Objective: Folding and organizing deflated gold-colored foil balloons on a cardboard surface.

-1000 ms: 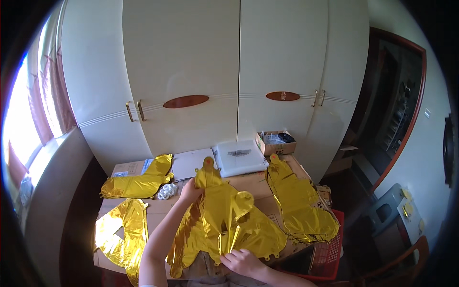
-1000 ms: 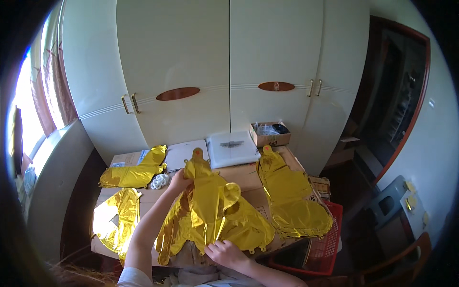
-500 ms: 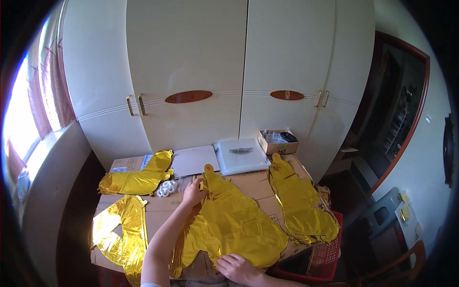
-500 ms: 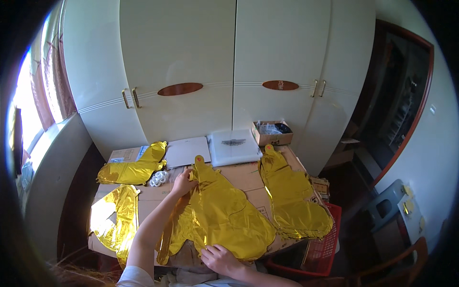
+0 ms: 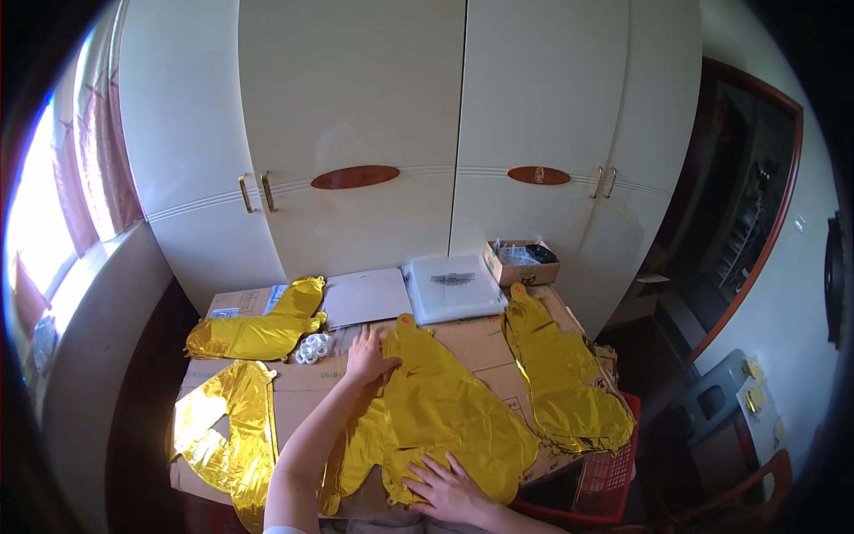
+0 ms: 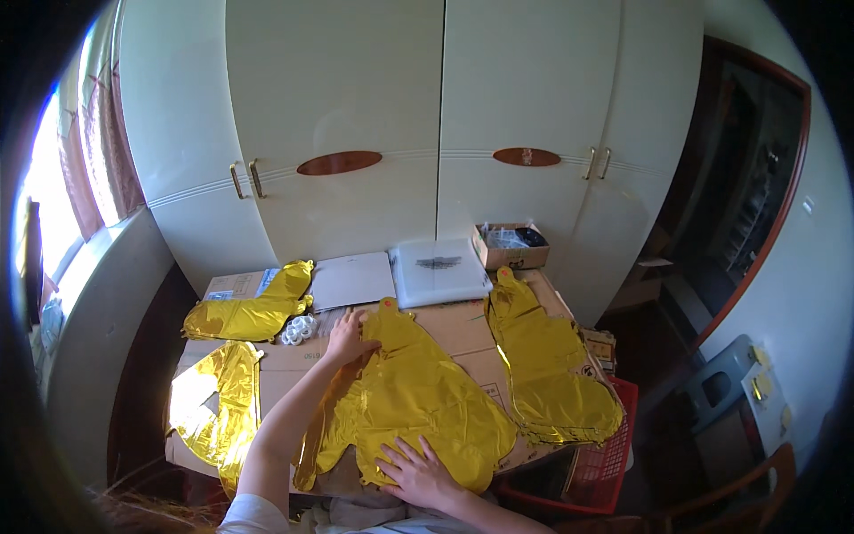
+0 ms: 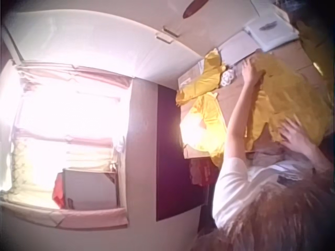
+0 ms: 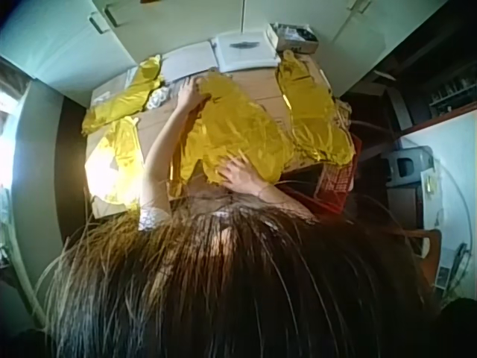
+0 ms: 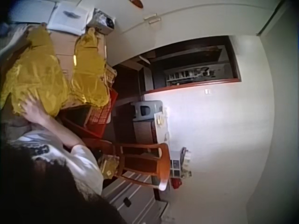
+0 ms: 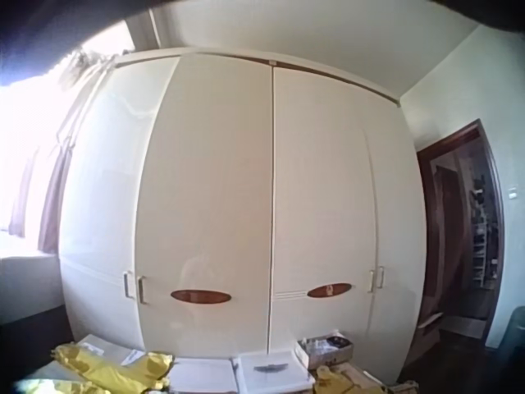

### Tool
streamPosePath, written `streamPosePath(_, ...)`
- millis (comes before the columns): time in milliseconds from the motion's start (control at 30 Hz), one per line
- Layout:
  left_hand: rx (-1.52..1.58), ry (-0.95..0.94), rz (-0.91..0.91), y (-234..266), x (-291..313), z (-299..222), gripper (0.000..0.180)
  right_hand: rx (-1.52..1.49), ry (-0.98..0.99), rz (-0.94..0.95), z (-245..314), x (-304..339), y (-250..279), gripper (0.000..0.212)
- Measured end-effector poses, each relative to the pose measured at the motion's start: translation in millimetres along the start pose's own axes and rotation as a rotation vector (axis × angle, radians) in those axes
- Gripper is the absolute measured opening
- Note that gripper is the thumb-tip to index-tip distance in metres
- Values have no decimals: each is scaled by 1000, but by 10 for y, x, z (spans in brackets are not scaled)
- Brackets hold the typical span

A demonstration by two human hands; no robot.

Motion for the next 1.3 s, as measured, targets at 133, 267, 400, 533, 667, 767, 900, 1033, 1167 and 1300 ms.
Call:
streamPosePath(133, -16, -27, -36, 24, 102, -73, 79, 24, 0, 25, -53, 25, -56, 53)
streamPosePath(267, -34, -163, 121, -112, 135, -87, 63, -3, 17, 7, -66, 34, -52, 52)
streamPosePath(400, -78, -275, 264, -209, 303, -248, 56, 1, 21, 0, -67, 26, -39, 51)
streamPosePath(533, -148, -320, 245, -201, 415, -322, 64, 21, 41, -48, -95, 6, 20, 51)
streamPosePath(667, -174, -296, 305, -222, 424, -330, 69, 19, 40, -36, -122, 6, -10, 50)
streamPosePath(767, -192, -287, 347, -244, 427, -322, 70, 14, 29, -2, -121, 0, -14, 50)
streamPosePath(900, -191, -294, 337, -227, 434, -277, 67, 2, 48, -10, -109, -32, 52, 50)
streamPosePath(1033, -197, -279, 279, -47, 415, -177, 66, -88, 110, -59, -87, -95, 259, 50)
streamPosePath(1167, -249, -161, 175, 384, 390, 347, 65, 69, 238, -74, -28, -642, 678, 45)
streamPosePath(1300, -140, 1, 15, 1049, 506, 1168, 42, -18, 371, -110, -45, -1761, 821, 35)
Point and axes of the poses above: each hand's wrist, its own x-axis away from the middle knuckle, its own y-axis out of the back of the hand, z = x × y, the point moved 10 cm from there along -x, towards the middle knuckle, and after that the axes turned 4 degrees about z, right-handed, at the moved point
